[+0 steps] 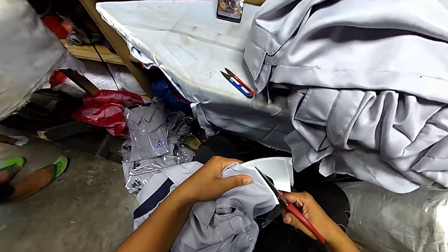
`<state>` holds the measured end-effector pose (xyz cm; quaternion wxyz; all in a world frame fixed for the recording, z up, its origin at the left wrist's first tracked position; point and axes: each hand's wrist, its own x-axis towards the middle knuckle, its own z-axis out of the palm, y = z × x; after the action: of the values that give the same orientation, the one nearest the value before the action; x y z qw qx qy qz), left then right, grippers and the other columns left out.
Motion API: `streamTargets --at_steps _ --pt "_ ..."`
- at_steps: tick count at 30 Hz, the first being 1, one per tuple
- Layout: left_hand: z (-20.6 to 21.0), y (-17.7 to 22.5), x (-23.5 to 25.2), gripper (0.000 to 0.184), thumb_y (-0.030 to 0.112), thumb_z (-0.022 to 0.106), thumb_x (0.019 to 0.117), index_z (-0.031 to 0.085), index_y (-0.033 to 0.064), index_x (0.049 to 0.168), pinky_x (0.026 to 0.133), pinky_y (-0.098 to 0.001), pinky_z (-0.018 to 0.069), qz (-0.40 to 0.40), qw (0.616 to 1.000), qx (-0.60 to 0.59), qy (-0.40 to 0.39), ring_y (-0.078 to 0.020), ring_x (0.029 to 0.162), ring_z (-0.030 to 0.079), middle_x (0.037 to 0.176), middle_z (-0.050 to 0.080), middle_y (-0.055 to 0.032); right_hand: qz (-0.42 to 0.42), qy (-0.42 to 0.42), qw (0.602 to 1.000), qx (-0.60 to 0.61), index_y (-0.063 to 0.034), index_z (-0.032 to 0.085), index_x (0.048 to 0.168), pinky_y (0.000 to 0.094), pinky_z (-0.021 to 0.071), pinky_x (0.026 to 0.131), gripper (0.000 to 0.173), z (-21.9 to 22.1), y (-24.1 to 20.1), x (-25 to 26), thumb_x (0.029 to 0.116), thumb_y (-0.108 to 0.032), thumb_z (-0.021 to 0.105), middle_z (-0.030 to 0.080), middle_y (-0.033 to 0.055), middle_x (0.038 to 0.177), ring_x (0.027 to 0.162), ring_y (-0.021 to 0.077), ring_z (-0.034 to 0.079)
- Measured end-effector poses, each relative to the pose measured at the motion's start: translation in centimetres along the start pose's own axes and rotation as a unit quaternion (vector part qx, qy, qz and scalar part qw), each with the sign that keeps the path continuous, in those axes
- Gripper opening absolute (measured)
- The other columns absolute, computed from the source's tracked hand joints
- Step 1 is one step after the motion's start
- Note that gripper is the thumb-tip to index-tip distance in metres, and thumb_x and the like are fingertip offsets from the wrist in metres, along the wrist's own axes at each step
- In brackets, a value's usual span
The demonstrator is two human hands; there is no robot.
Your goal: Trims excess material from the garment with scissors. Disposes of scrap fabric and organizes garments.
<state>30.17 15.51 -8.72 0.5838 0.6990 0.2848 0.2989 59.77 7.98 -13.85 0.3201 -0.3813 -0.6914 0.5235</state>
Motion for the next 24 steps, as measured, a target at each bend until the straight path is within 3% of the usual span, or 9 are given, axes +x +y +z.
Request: streamTargets --at_steps 4,11,14,16,19,21,23,24 --pt "0.7 -0.1 0.5 0.012 0.018 0.067 0.0974 0.069 0.0087 0.089 0.064 -0.0104 0.047 0.001 0.999 0.004 -0.043 0.0111 0.068 0.056 0.075 0.062 0.0148 -0.003 -0.007 1.0 0.021 -0.0088 0.064 0.085 0.0109 0.0393 0.052 0.061 0.4 0.1 -0.4 0.0918 -0.069 0.06 0.052 -0.0114 0.064 0.056 -0.0089 0.047" --pt "1.8 -0.2 1.3 0.017 0.023 0.067 0.0977 0.07 0.0082 0.089 0.063 -0.0111 0.0456 -0.019 0.996 0.036 -0.078 0.0111 0.067 0.054 0.073 0.062 0.0136 0.004 0.053 0.998 0.038 -0.0123 0.06 0.075 0.0106 0.0371 0.044 0.053 0.9 0.7 -1.7 0.0911 -0.062 0.067 0.048 -0.013 0.056 0.048 -0.0092 0.044" --pt "2.2 0.0 1.9 0.02 0.027 0.068 0.0975 0.069 0.0092 0.089 0.063 -0.0115 0.0452 -0.027 0.993 0.067 -0.09 0.0109 0.066 0.053 0.073 0.061 0.014 0.003 0.117 0.991 0.063 -0.0144 0.065 0.082 0.0105 0.0413 0.046 0.044 0.7 -0.2 -2.1 0.0934 -0.056 0.067 0.053 -0.016 0.061 0.05 -0.0094 0.048" --pt "2.7 0.2 2.1 0.029 0.036 0.067 0.0974 0.068 0.0091 0.087 0.062 -0.0199 0.0439 -0.029 0.984 0.139 -0.111 0.0048 0.064 0.051 0.07 0.058 0.0104 -0.006 0.184 0.982 0.033 -0.0111 0.069 0.089 0.0093 0.0432 0.049 0.036 0.4 -1.6 -1.8 0.0942 -0.046 0.07 0.06 -0.0156 0.067 0.055 -0.011 0.051" --pt "4.0 0.8 2.1 0.038 0.043 0.064 0.0968 0.068 0.0073 0.086 0.062 -0.0397 0.0456 -0.01 0.96 0.242 -0.141 -0.0125 0.063 0.056 0.067 0.059 -0.0007 -0.047 0.2 0.978 -0.032 0.0018 0.074 0.097 0.0108 0.0491 0.062 0.031 0.5 -3.6 -0.4 0.0927 -0.029 0.073 0.07 -0.0022 0.08 0.067 -0.0079 0.058" --pt "4.9 1.2 1.9 0.038 0.045 0.064 0.0958 0.07 0.009 0.085 0.06 -0.0446 0.0495 0.015 0.946 0.29 -0.144 -0.0167 0.062 0.061 0.066 0.062 -0.0023 -0.074 0.176 0.979 -0.067 0.0054 0.073 0.094 0.0182 0.053 0.068 0.023 0.8 -4.4 0.5 0.0887 -0.017 0.073 0.073 0.0091 0.082 0.073 0.0023 0.065" --pt "5.2 1.6 1.5 0.041 0.048 0.064 0.0931 0.072 0.0087 0.083 0.061 -0.0474 0.0536 0.038 0.938 0.321 -0.123 -0.0185 0.064 0.065 0.068 0.066 -0.0033 -0.109 0.154 0.979 -0.08 0.009 0.07 0.089 0.0295 0.0532 0.067 0.017 1.0 -5.1 1.0 0.0823 -0.006 0.074 0.069 0.0167 0.078 0.071 0.0159 0.066" --pt "5.1 2.0 1.3 0.043 0.048 0.066 0.0925 0.073 0.0061 0.088 0.065 -0.049 0.0562 0.043 0.936 0.33 -0.115 -0.0201 0.068 0.069 0.073 0.069 -0.0058 -0.118 0.153 0.977 -0.088 0.0102 0.07 0.088 0.0353 0.0533 0.066 0.016 0.9 -5.4 1.1 0.0798 -0.003 0.075 0.069 0.0188 0.077 0.071 0.0216 0.066"
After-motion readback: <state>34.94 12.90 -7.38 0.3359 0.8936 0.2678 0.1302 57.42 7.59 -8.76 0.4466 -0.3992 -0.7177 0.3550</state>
